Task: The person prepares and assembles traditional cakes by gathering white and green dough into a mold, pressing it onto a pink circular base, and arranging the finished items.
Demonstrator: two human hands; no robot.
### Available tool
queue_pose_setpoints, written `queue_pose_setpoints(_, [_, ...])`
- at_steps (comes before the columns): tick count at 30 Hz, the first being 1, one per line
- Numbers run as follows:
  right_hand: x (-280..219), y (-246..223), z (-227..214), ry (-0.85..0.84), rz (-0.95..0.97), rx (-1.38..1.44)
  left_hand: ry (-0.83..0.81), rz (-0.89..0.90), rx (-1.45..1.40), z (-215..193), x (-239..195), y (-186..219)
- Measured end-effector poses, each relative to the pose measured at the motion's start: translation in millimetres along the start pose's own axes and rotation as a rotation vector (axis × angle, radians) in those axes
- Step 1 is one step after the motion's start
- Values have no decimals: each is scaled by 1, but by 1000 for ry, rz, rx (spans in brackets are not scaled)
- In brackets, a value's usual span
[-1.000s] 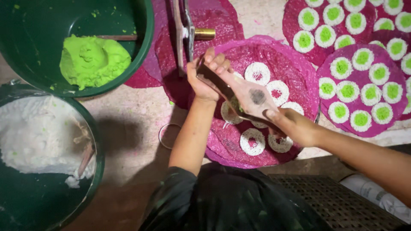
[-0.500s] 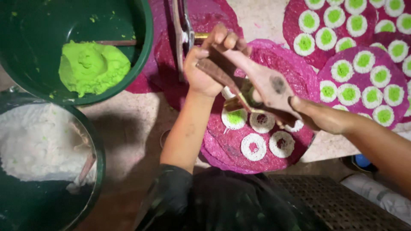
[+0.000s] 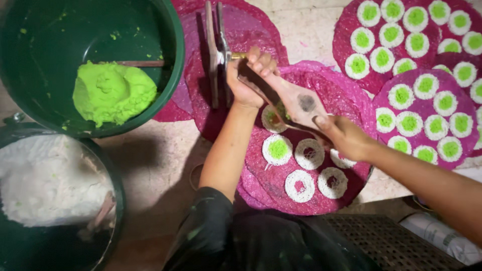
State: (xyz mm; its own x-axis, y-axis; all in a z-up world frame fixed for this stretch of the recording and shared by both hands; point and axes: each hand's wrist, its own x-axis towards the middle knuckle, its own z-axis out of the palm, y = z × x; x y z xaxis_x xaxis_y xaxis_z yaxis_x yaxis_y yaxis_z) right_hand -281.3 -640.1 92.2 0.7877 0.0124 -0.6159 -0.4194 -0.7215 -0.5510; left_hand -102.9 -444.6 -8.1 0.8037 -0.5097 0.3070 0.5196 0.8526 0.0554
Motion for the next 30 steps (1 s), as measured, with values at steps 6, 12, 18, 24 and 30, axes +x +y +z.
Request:
queue_pose_setpoints(6, [7, -2, -1, 105, -3, 5, -86, 33, 95, 24, 14, 4])
queue_pose_setpoints(12, [-15, 14, -36, -161, -303, 300, -115, -96, 282, 60, 37, -3])
queue_pose_setpoints(18, [-28, 44, -57, 141, 158, 46, -63, -105, -136, 37, 53, -60])
queue_pose_setpoints(24, [-11, 39, -29, 258, 67, 8, -106, -91, -43, -11, 57, -63])
queue_pose_setpoints(30, [-10, 47, -36, 190, 145, -46, -50, -50, -63, -17, 53, -74])
